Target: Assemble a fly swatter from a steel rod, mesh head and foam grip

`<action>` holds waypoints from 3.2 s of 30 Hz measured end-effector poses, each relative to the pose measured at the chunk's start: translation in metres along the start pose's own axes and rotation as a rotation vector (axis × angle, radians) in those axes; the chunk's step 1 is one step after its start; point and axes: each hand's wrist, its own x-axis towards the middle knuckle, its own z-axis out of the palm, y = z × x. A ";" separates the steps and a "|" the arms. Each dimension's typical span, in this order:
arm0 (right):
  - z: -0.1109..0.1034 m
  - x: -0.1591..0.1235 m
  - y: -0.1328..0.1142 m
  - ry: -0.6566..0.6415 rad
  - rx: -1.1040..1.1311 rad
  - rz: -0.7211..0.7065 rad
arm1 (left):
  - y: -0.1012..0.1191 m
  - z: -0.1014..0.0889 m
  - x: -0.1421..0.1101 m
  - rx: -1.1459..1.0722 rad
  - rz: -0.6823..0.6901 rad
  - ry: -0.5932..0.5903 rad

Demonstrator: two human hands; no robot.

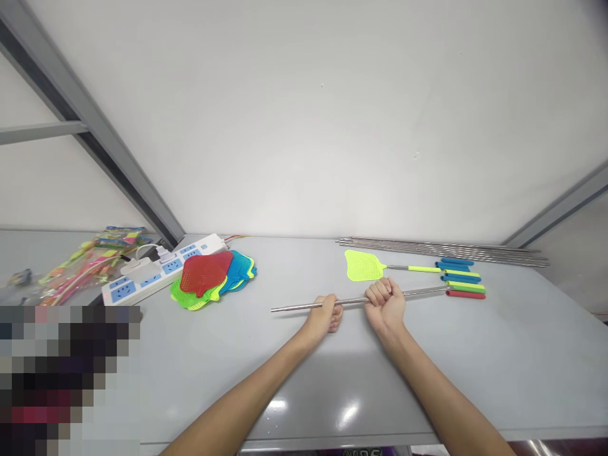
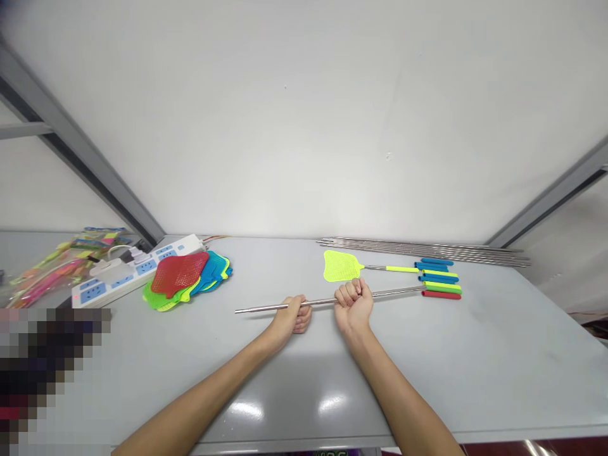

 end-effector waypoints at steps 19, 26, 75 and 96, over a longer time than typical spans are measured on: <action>0.018 -0.020 0.004 -0.075 -0.084 -0.075 | 0.002 -0.003 -0.003 -0.165 -0.007 -0.079; 0.030 -0.022 0.001 -0.122 -0.118 -0.066 | 0.012 -0.005 -0.004 -0.168 -0.051 -0.119; 0.002 -0.023 0.026 0.111 -0.145 -0.105 | 0.014 0.000 -0.015 1.482 0.173 0.249; 0.010 -0.021 0.021 0.009 -0.109 -0.026 | 0.012 0.002 -0.015 1.480 0.265 0.241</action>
